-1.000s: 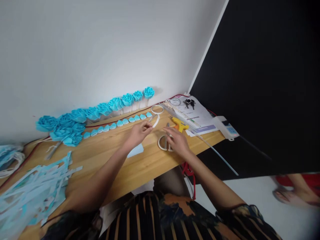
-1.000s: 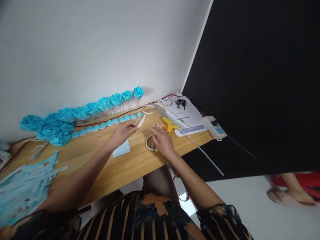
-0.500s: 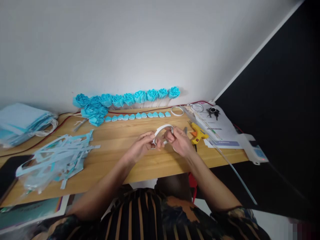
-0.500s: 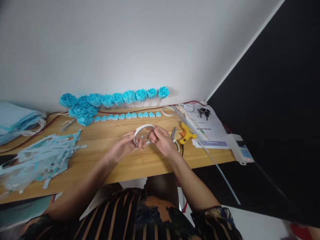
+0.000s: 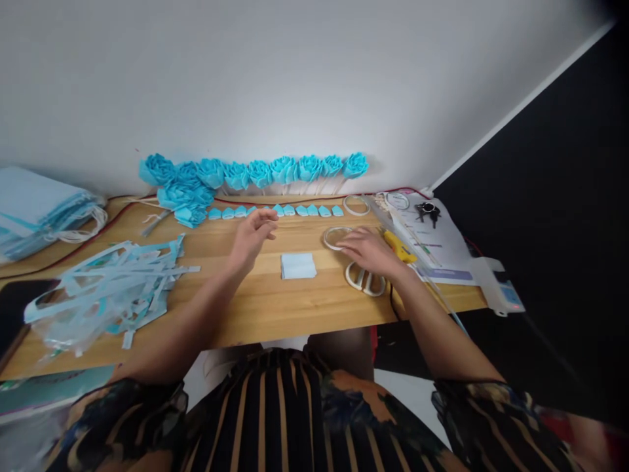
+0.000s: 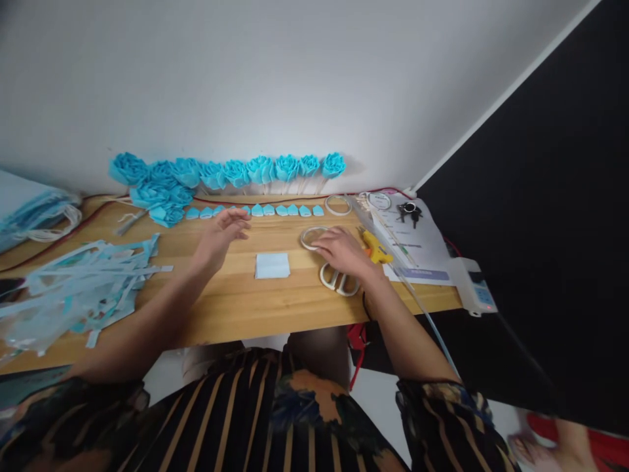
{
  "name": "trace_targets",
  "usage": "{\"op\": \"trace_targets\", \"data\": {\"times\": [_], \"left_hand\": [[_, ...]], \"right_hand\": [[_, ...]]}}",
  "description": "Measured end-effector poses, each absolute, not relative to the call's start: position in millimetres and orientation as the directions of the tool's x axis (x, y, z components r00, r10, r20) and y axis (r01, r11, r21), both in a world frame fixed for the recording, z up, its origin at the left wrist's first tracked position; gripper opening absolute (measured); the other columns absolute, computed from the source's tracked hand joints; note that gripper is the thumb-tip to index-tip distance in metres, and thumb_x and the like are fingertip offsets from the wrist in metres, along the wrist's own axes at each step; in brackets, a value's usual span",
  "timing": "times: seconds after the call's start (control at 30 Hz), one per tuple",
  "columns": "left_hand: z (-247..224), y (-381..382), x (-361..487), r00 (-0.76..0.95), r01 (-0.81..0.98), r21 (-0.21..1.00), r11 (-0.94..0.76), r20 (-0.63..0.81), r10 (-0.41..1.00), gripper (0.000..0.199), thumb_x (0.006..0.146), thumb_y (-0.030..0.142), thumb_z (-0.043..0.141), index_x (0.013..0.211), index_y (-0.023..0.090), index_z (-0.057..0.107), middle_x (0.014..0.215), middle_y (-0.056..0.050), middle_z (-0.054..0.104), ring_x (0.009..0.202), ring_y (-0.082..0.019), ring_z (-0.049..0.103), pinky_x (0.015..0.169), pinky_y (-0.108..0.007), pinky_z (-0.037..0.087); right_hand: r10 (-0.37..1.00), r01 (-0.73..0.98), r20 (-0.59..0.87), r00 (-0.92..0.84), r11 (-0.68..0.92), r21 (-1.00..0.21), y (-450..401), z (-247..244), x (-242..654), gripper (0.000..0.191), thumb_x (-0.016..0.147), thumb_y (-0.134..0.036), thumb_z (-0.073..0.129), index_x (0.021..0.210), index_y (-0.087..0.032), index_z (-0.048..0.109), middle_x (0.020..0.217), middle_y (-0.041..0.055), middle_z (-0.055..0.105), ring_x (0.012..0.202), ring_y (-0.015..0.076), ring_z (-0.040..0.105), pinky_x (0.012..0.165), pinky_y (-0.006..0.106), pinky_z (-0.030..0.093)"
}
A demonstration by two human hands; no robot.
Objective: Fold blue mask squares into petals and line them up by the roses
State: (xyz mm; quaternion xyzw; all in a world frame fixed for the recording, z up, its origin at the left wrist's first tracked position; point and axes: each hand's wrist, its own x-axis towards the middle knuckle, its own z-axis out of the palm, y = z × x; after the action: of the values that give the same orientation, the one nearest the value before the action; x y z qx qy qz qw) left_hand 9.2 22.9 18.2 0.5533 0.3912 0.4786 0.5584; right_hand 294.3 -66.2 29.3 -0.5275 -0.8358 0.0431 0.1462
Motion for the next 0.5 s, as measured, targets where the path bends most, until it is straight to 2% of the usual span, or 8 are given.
{"op": "trace_targets", "data": {"times": [0.07, 0.13, 0.3, 0.4, 0.5], "left_hand": [[4, 24, 5, 0.220, -0.061, 0.995, -0.078, 0.089, 0.971, 0.009, 0.066, 0.018, 0.052, 0.070, 0.016, 0.059, 0.068, 0.000, 0.060, 0.062, -0.010, 0.052, 0.059, -0.022, 0.043], [-8, 23, 3, 0.224, 0.004, 0.998, -0.066, 0.063, 0.972, 0.009, 0.061, 0.016, 0.045, 0.056, 0.017, 0.053, 0.053, 0.002, 0.050, 0.052, -0.009, 0.043, 0.053, -0.022, 0.035], [-12, 18, 3, 0.313, 0.082, 0.994, -0.073, 0.044, 0.949, 0.013, 0.062, 0.019, 0.044, 0.057, 0.018, 0.056, 0.057, 0.001, 0.054, 0.053, -0.010, 0.042, 0.053, -0.023, 0.033], [-9, 17, 4, 0.332, 0.070, 0.996, -0.060, 0.033, 0.943, 0.013, 0.065, 0.020, 0.045, 0.062, 0.017, 0.058, 0.059, 0.001, 0.054, 0.054, -0.010, 0.044, 0.053, -0.024, 0.033], [-9, 17, 5, 0.339, 0.049, 0.998, -0.043, 0.024, 0.940, 0.014, 0.065, 0.017, 0.044, 0.062, 0.017, 0.057, 0.054, 0.003, 0.049, 0.051, -0.010, 0.041, 0.051, -0.023, 0.030]], "right_hand": [[0.899, 0.886, 0.192, -0.393, 0.426, -0.183, -66, 22, 287, 0.024, 0.094, -0.025, 0.053, 0.105, -0.019, 0.072, 0.106, 0.0094, 0.072, 0.102, 0.0259, 0.060, 0.095, 0.043, 0.040], [0.896, 0.879, 0.225, -0.383, 0.428, -0.211, -69, 19, 268, 0.025, 0.095, -0.028, 0.051, 0.109, -0.020, 0.070, 0.109, 0.0089, 0.071, 0.104, 0.0251, 0.059, 0.094, 0.041, 0.041], [0.868, 0.830, 0.168, -0.467, 0.496, -0.255, -69, 22, 220, 0.023, 0.097, -0.027, 0.049, 0.097, -0.020, 0.071, 0.095, 0.0070, 0.071, 0.092, 0.0223, 0.060, 0.085, 0.036, 0.041], [0.906, 0.867, 0.173, -0.387, 0.421, -0.265, -60, 20, 212, 0.020, 0.096, -0.024, 0.050, 0.095, -0.020, 0.069, 0.093, 0.0065, 0.071, 0.090, 0.0218, 0.060, 0.081, 0.034, 0.041], [0.945, 0.896, 0.130, -0.301, 0.326, -0.301, -50, 14, 213, 0.017, 0.092, -0.029, 0.058, 0.102, -0.020, 0.068, 0.099, 0.0073, 0.070, 0.095, 0.0233, 0.060, 0.077, 0.032, 0.040]]}}
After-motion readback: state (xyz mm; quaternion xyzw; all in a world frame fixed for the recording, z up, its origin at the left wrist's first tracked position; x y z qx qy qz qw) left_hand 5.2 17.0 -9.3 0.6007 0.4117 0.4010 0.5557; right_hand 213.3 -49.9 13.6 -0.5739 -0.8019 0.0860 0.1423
